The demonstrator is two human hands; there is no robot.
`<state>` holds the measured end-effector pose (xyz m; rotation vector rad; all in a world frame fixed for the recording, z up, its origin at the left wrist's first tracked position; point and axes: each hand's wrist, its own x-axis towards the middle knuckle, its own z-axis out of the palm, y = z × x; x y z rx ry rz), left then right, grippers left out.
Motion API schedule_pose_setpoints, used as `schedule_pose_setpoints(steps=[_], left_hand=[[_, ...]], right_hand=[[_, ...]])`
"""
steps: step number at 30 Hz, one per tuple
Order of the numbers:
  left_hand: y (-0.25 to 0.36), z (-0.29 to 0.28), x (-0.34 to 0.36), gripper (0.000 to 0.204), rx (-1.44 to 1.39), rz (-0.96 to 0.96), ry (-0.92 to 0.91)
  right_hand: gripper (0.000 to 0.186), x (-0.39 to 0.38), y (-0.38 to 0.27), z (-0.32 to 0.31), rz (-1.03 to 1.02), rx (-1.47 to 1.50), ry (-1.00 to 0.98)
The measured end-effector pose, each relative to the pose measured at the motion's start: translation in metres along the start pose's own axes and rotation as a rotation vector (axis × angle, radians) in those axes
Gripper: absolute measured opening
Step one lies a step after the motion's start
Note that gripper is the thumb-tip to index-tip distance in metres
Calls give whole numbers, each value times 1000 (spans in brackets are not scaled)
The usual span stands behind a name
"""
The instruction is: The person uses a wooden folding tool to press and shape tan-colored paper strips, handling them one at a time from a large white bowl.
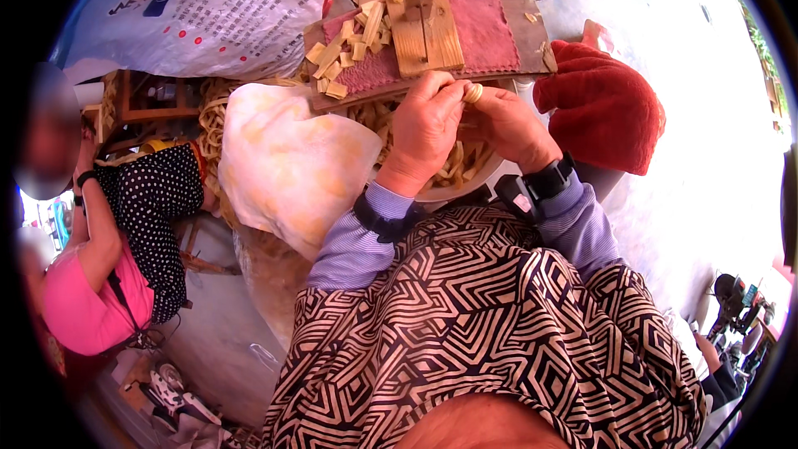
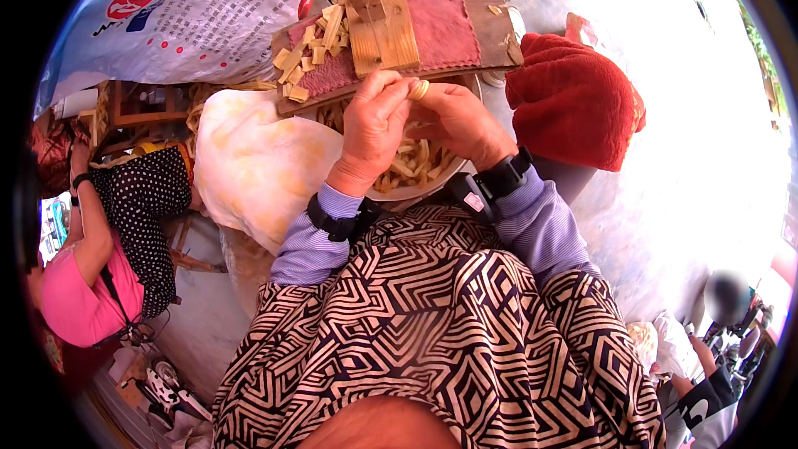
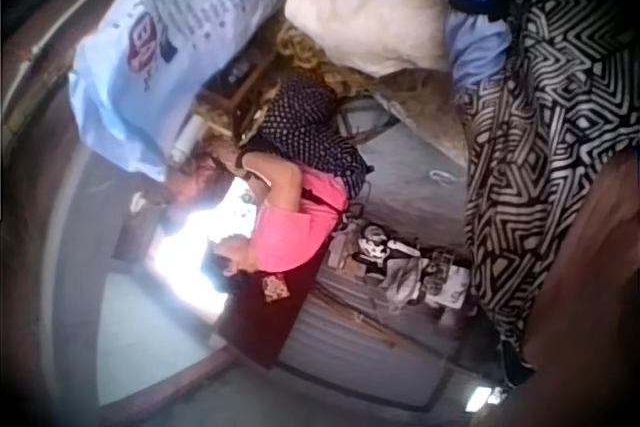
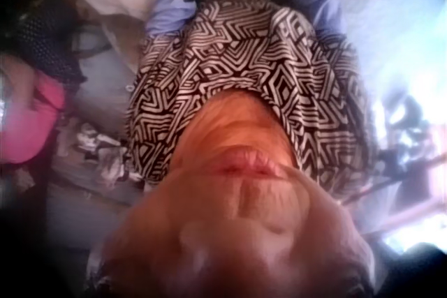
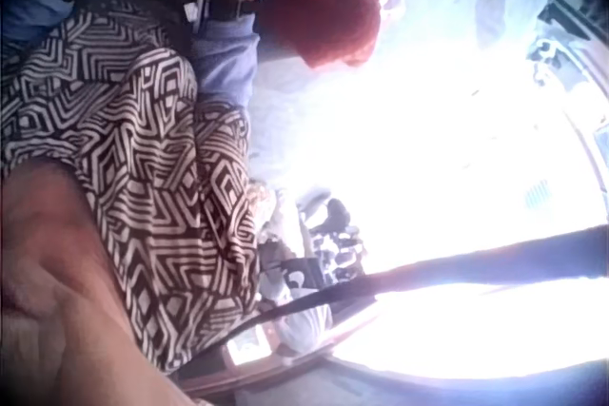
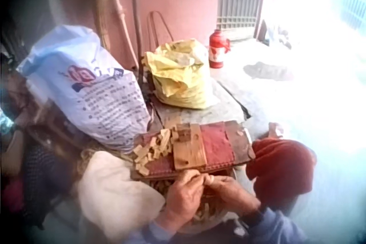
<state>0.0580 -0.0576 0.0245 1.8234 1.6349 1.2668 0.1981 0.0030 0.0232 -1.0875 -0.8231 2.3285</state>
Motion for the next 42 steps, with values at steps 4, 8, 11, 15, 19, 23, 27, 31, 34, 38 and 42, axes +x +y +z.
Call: schedule_pose_setpoints(steps=[4,8,11,15,19,23,27,31,34,38,42], left_hand=[[9,-6,6,32,-192,-14,-67],[23,-5,18,21,-82,-180,-40],[12,4,21,16,-213,-362,24],[28,8,-9,22,-1066,-969,-97],[18,-17,-47,23,-857,-809,-253],[13,-29,-40,10,72,-207,-53],[18,-32,-19,4,316,-25,-50],[13,-37,2,15,228,30,-164],[2,-53,17,18,-123,-170,-248],[-28,-59,37,18,-300,-314,-131],[-49,-57,58,16,-375,-467,-194]], right_hand=[[18,-5,2,-4,-43,257,-166],[15,1,4,-5,-392,-149,68],[7,0,1,6,-790,-569,259],[5,-3,-2,2,-773,-426,309],[5,-5,-10,-19,-745,-498,216],[34,-22,-35,-14,-618,-492,227],[32,-16,-44,-1,-739,-988,-35],[17,-2,-50,0,-312,-815,-241],[14,2,-61,5,-364,-746,-166],[13,18,-65,20,-408,-704,-22],[14,45,-64,14,-612,-997,159]])
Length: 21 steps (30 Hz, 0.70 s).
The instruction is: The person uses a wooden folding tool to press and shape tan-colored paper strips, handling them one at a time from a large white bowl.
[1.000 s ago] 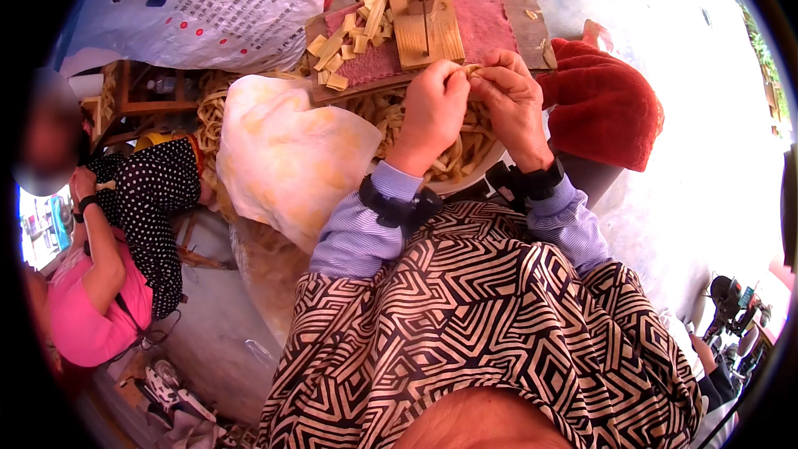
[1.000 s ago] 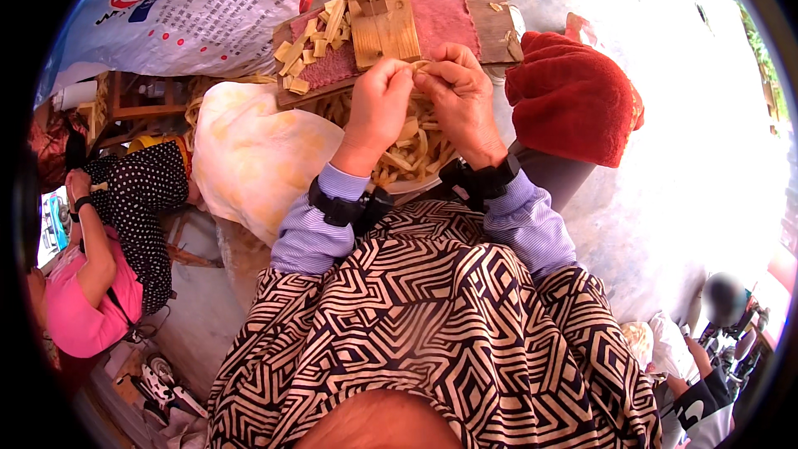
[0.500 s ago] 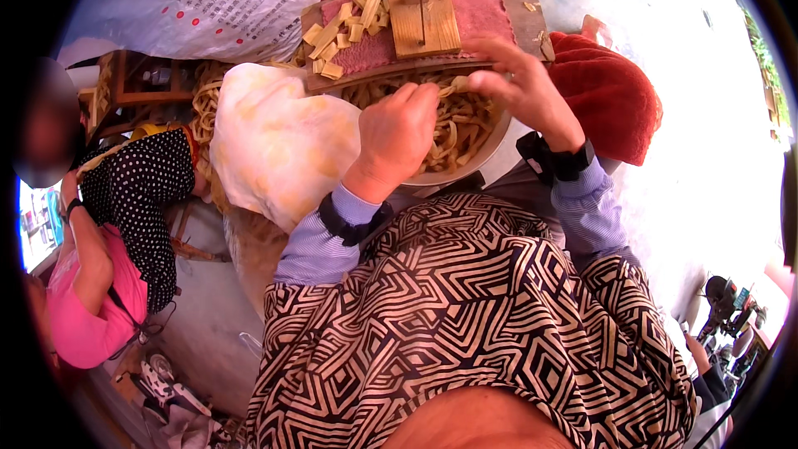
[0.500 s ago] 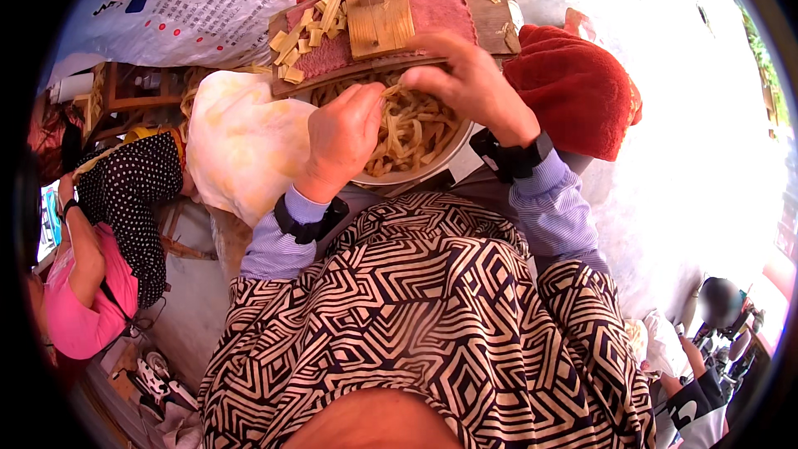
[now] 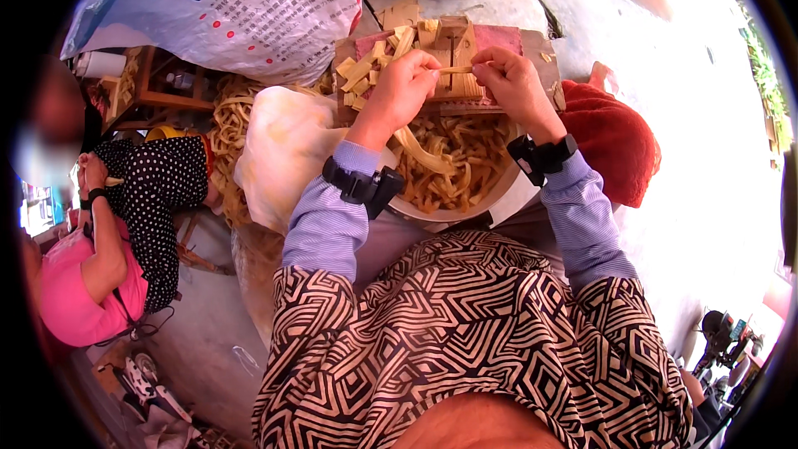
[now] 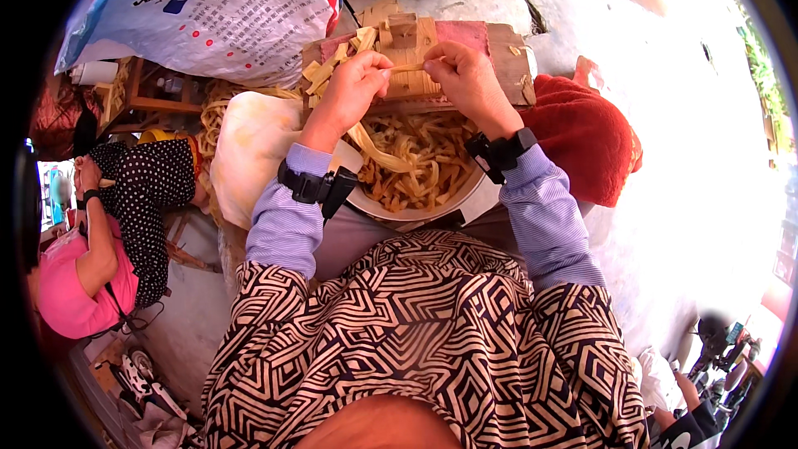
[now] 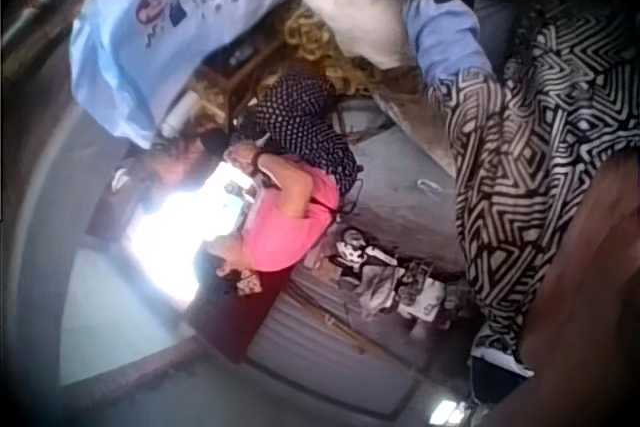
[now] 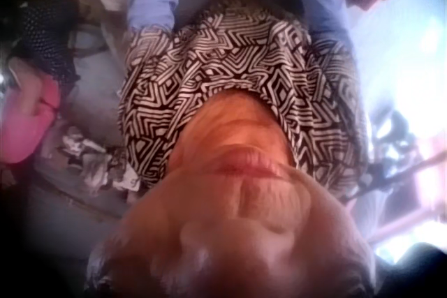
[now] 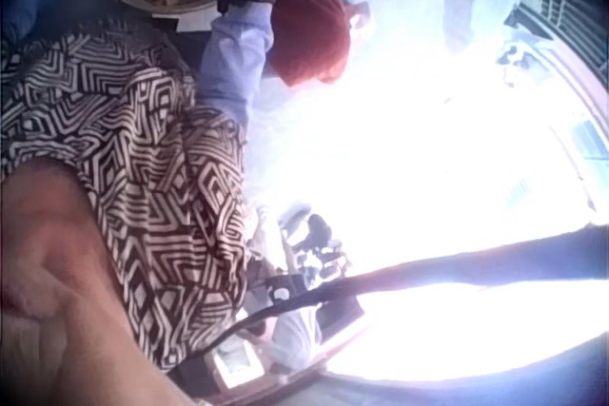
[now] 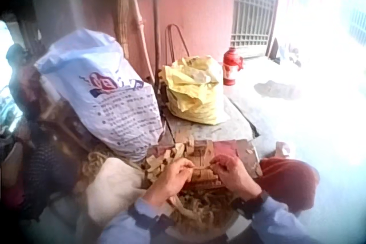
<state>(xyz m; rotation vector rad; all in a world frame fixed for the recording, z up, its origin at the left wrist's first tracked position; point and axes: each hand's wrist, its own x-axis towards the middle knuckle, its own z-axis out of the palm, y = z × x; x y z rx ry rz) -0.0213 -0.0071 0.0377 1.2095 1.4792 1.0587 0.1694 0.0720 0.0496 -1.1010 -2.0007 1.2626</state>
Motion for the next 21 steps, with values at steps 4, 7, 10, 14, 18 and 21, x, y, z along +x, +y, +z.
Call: schedule_pose_setpoints(steps=[4,7,10,14,18,21], left_hand=[[-14,-1,17,17,-58,-40,42],[-26,1,26,18,228,81,88],[-41,0,26,13,565,170,310],[-23,-3,-10,11,138,-86,56],[-17,37,-32,11,-182,-7,3],[6,51,-40,11,-550,-142,-108]], right_hand=[[14,12,19,9,-102,-44,60],[13,15,27,14,-150,-220,71],[15,12,21,14,-70,-321,36],[17,-14,11,2,-231,-79,11],[16,-29,-13,25,-454,-84,203],[18,-34,-12,19,-182,-250,110]])
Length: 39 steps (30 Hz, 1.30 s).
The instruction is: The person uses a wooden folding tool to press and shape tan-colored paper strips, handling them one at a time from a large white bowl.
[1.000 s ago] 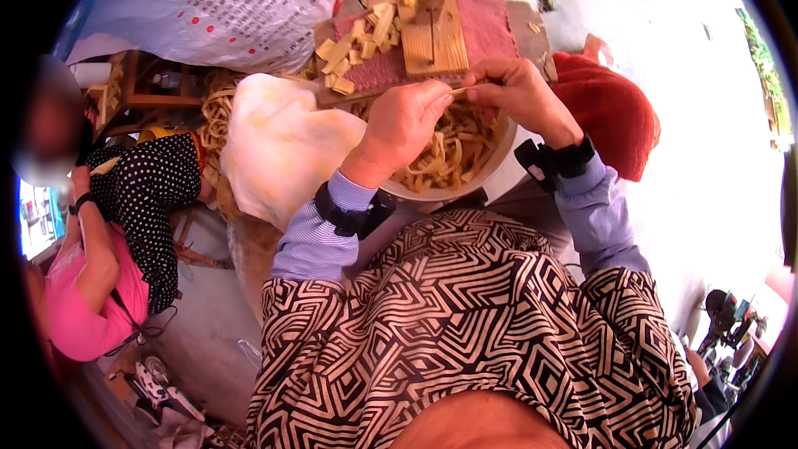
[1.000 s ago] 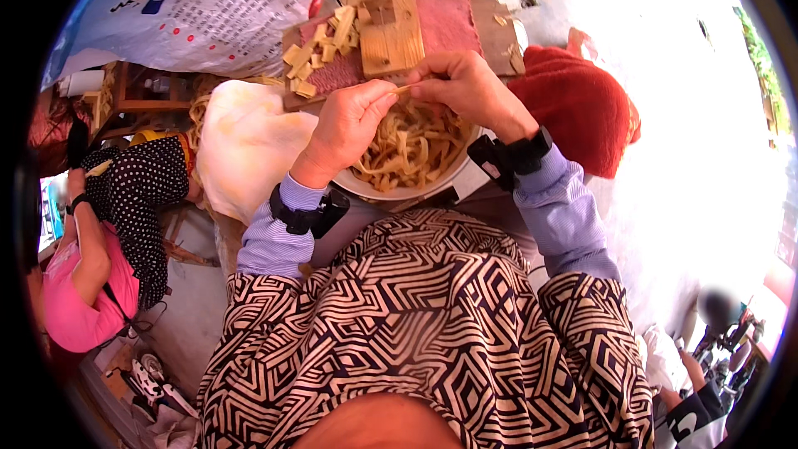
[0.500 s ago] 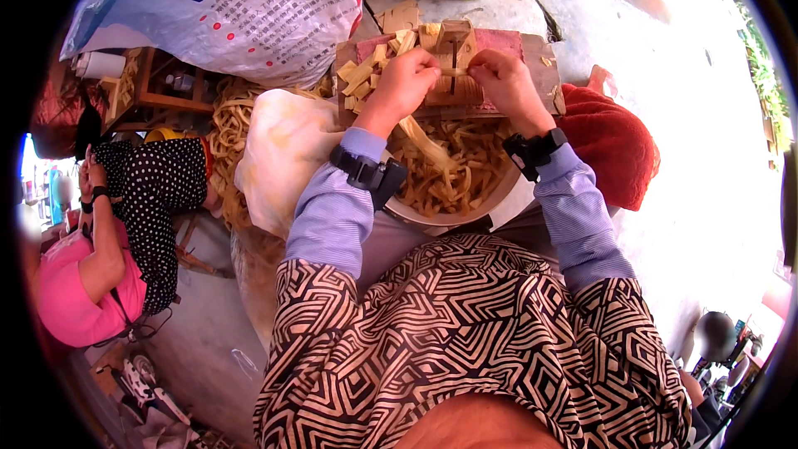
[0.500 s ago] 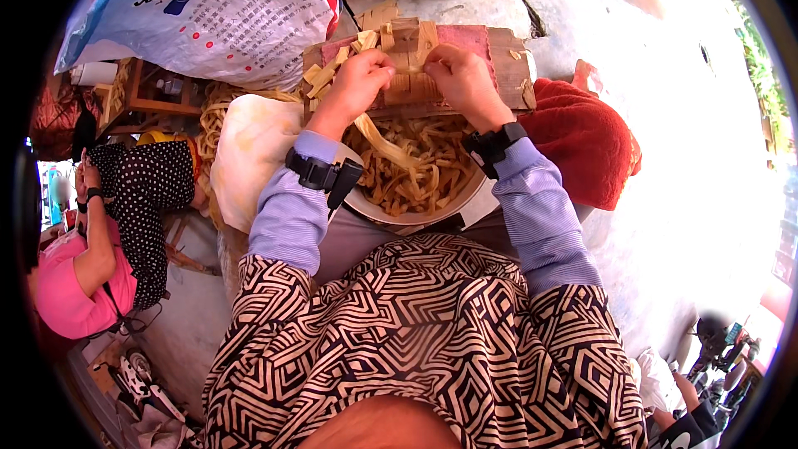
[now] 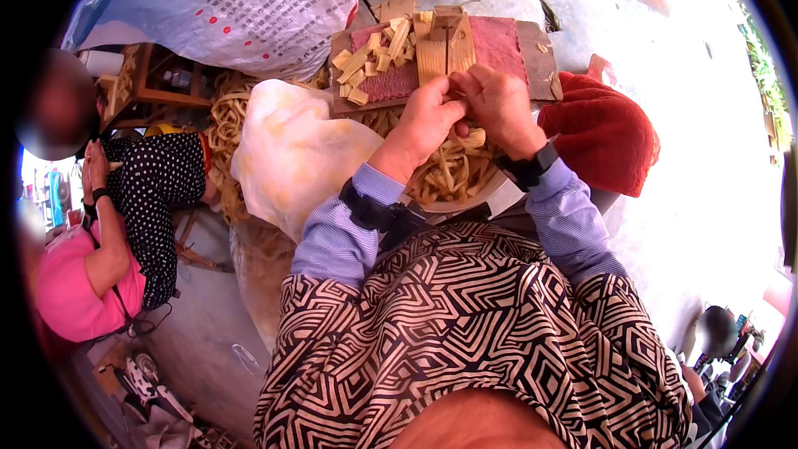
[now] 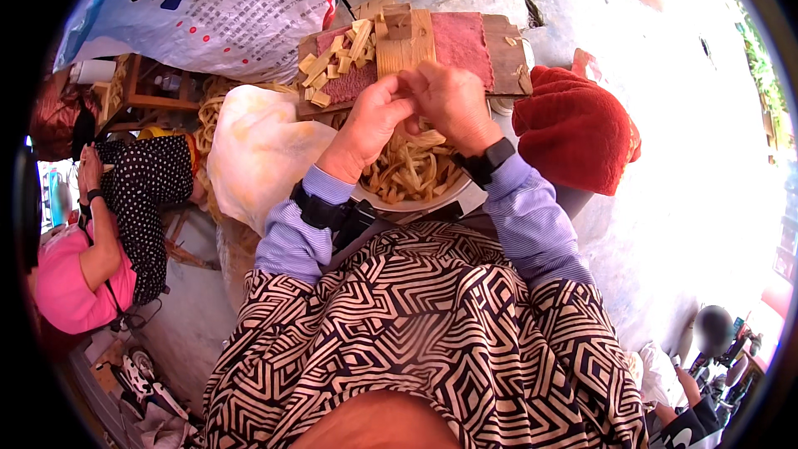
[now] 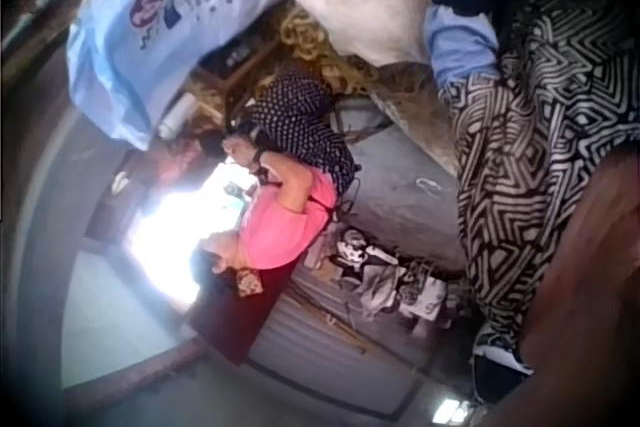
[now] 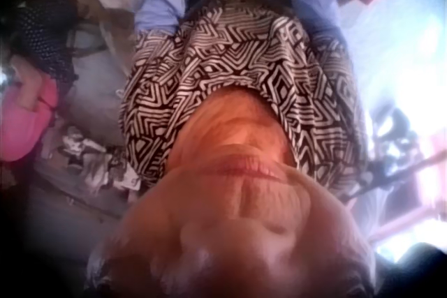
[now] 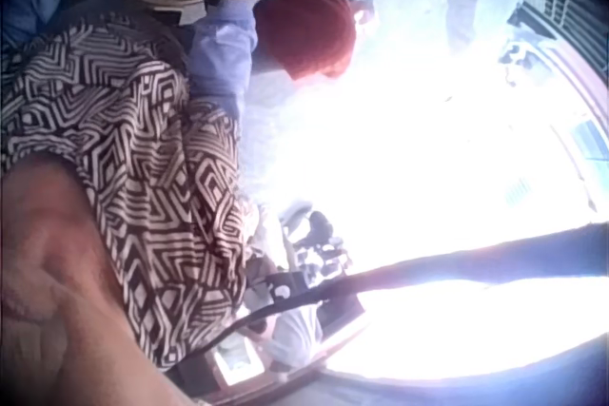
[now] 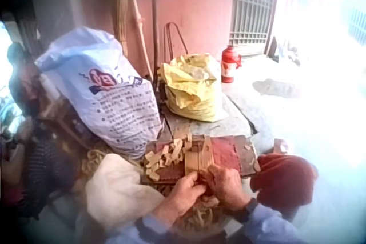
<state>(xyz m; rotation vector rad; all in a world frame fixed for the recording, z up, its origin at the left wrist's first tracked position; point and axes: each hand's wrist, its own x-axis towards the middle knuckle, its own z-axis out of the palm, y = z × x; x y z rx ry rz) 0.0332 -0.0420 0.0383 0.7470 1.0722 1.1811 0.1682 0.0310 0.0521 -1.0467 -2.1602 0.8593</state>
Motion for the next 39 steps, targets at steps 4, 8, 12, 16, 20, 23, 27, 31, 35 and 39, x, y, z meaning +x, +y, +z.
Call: schedule_pose_setpoints(steps=[4,8,12,16,20,23,27,31,35,39], left_hand=[[34,-16,-13,15,271,-195,-64],[15,-35,9,24,508,65,6],[-1,18,-7,22,-48,64,-27],[-1,36,-20,19,-191,-60,-54],[-19,30,-17,21,-408,-110,-78],[-28,15,-14,18,-365,-180,-108],[-27,11,-17,18,693,387,127],[-23,17,-22,27,798,507,140],[-25,15,-21,33,771,446,89],[-22,20,-17,30,696,414,99]], right_hand=[[23,2,16,-31,1,-217,-40],[21,-29,-9,-29,274,506,-656],[25,-32,-16,-24,487,1169,-373],[16,-36,-2,-8,237,438,84],[14,-35,-7,-14,65,-83,120],[15,-36,-9,-18,14,-84,90],[26,-46,16,-11,167,73,-98],[34,-52,22,-1,705,896,-325],[24,-60,29,4,716,1223,-350],[14,-54,23,4,304,600,-81]])
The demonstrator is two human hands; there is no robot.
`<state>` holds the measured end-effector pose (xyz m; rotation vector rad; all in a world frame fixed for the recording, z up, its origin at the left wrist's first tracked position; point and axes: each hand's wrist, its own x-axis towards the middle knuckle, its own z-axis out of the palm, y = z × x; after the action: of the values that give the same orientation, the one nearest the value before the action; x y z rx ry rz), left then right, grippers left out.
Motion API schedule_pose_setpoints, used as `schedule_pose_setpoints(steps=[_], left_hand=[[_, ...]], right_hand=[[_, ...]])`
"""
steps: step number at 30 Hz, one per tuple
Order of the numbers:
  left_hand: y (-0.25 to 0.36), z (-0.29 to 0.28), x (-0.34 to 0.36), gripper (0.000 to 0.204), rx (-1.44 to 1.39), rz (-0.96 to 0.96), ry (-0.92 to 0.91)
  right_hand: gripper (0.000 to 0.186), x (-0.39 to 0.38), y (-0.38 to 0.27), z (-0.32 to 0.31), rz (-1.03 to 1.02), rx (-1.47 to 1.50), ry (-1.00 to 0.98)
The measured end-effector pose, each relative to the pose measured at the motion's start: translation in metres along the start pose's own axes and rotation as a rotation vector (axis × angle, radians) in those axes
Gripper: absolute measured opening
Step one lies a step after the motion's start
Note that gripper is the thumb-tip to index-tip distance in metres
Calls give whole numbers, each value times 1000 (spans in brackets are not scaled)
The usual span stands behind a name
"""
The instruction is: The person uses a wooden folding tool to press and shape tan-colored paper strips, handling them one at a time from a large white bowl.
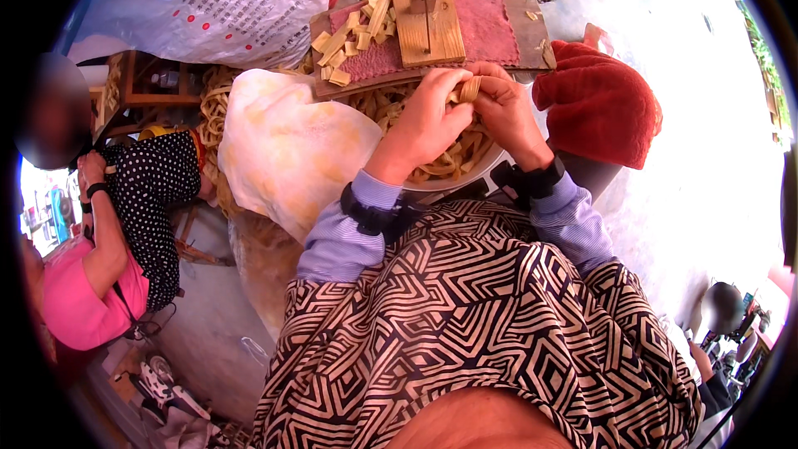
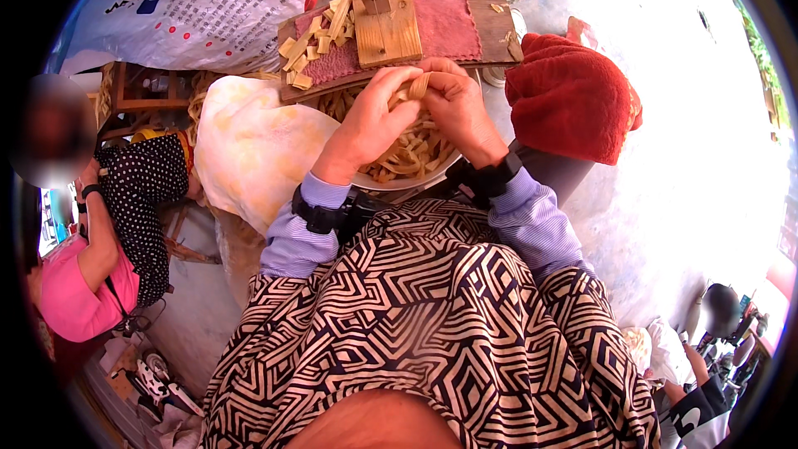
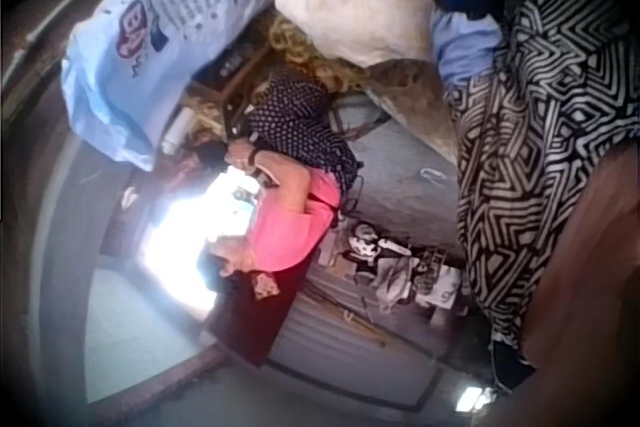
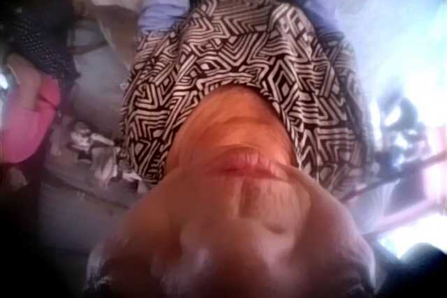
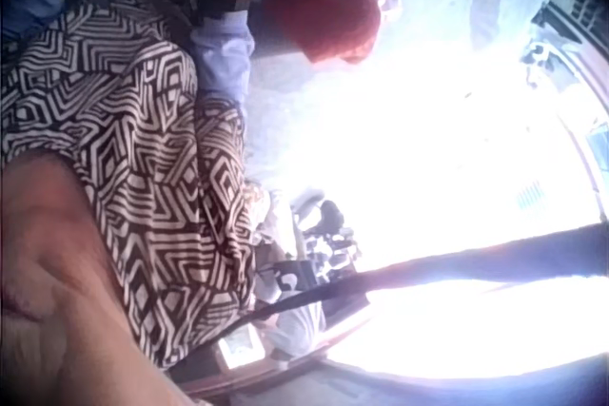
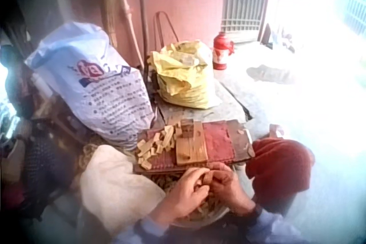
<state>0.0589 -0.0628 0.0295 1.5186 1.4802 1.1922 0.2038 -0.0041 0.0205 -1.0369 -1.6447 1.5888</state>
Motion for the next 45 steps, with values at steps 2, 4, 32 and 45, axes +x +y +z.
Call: schedule_pose_setpoints(steps=[2,4,32,45], left_hand=[[0,6,8,26,84,-50,46],[-7,5,7,26,-76,-296,-8],[19,1,-14,12,487,145,176],[-4,27,-19,23,-501,-527,-16]], right_hand=[[13,-1,-7,2,-246,-308,135],[14,0,-4,2,-324,-367,212],[21,-6,-31,-5,-142,-286,31],[30,7,-21,-11,-610,-842,90]])
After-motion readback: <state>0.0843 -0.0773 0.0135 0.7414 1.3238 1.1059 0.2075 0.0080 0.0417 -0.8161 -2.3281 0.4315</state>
